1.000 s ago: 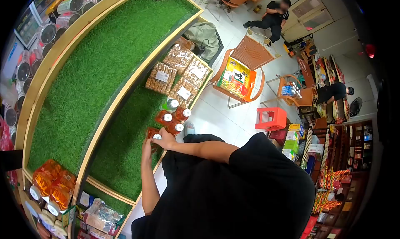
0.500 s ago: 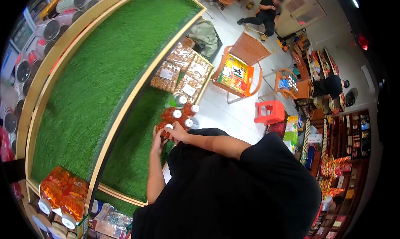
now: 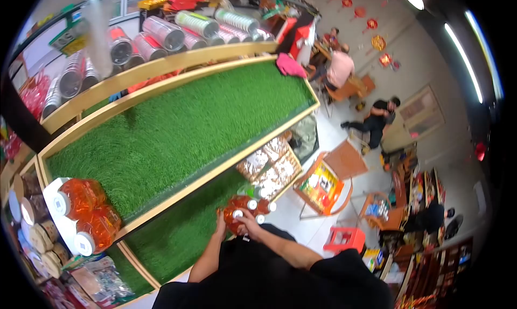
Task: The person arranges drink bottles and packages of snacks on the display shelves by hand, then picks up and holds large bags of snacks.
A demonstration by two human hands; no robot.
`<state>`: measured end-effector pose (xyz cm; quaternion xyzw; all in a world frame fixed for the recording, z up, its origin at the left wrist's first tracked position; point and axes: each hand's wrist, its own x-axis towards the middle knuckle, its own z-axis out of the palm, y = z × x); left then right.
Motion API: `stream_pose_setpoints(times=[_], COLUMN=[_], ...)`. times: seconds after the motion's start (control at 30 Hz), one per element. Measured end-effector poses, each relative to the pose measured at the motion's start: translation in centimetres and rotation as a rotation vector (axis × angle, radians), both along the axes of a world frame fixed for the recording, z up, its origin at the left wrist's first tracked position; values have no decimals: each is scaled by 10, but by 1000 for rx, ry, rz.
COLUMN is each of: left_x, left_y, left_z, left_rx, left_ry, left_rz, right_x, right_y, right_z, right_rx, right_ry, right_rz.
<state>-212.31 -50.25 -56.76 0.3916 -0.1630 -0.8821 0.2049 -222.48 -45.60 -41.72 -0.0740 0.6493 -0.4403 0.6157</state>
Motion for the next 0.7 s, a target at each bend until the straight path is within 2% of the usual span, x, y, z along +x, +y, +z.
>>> stream_pose_setpoints(times=[0.03,0.1,0.13,0.27,0.33,0.7], left_x=[-8,-2,-2,0,15,129], left_y=[4,6,5,6,10,65], left_z=[-32,12,16,7,-3,-61], left_rx=[-36,-92,-77,-90,-113,-475], left_ry=[79,17,7,1,-40,-568], left_rz=[7,30,66,113,112,-276], right_x=[-2,-5,-6,-9,-16,-32], right_y=[2,4,3,4,3,5], right_z=[-1,-1,2,2,-11,-18], right_rx=[-10,-51,-55,-45,-35,-2], right_ry=[-29,-69,-70,-113,-91,-140], right_rz=[-4,0,3,0,89,168])
